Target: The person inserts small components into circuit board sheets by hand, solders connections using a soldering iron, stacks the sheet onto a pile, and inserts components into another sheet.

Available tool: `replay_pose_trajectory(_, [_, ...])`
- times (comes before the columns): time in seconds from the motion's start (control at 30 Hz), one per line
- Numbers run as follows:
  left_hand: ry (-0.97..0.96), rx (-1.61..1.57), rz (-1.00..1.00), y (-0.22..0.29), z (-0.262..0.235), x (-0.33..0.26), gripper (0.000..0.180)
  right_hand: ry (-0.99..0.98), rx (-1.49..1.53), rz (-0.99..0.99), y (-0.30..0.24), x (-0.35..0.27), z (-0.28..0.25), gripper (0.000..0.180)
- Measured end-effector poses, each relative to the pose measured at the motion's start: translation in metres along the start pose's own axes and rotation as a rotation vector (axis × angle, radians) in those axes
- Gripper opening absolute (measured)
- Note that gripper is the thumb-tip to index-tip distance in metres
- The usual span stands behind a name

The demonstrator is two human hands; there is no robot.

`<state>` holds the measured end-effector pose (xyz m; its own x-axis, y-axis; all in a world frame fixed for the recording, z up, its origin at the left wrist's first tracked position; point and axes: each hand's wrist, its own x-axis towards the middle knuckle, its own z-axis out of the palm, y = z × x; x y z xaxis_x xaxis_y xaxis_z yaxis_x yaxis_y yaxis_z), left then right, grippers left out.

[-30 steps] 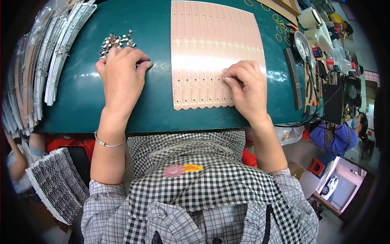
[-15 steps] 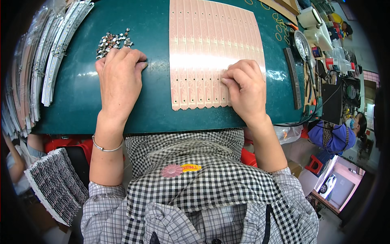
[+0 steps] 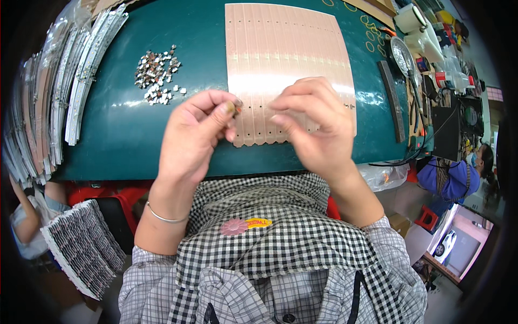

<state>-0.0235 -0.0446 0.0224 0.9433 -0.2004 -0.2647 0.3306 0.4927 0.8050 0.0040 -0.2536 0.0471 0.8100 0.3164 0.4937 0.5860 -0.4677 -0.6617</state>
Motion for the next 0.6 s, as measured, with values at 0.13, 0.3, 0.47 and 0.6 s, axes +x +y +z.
replay_pose_trajectory(0.13, [-0.074,-0.183,-0.111,-0.007,0.016,-0.006,0.016,0.035,0.144,-0.063,-0.008,-0.001,0.011,0.022])
replay_pose_trajectory(0.3, [-0.068,-0.232,-0.208,-0.010,0.025,-0.006,0.019,-0.004,0.156,-0.002,-0.012,-0.003,0.009,0.023])
replay_pose_trajectory(0.47, [-0.089,-0.250,-0.256,-0.019,0.029,-0.007,0.021,-0.029,0.160,0.018,-0.009,-0.009,0.002,0.019])
replay_pose_trajectory(0.6, [-0.090,-0.300,-0.245,-0.024,0.030,-0.008,0.020,-0.045,0.312,0.175,-0.005,-0.020,0.001,0.019])
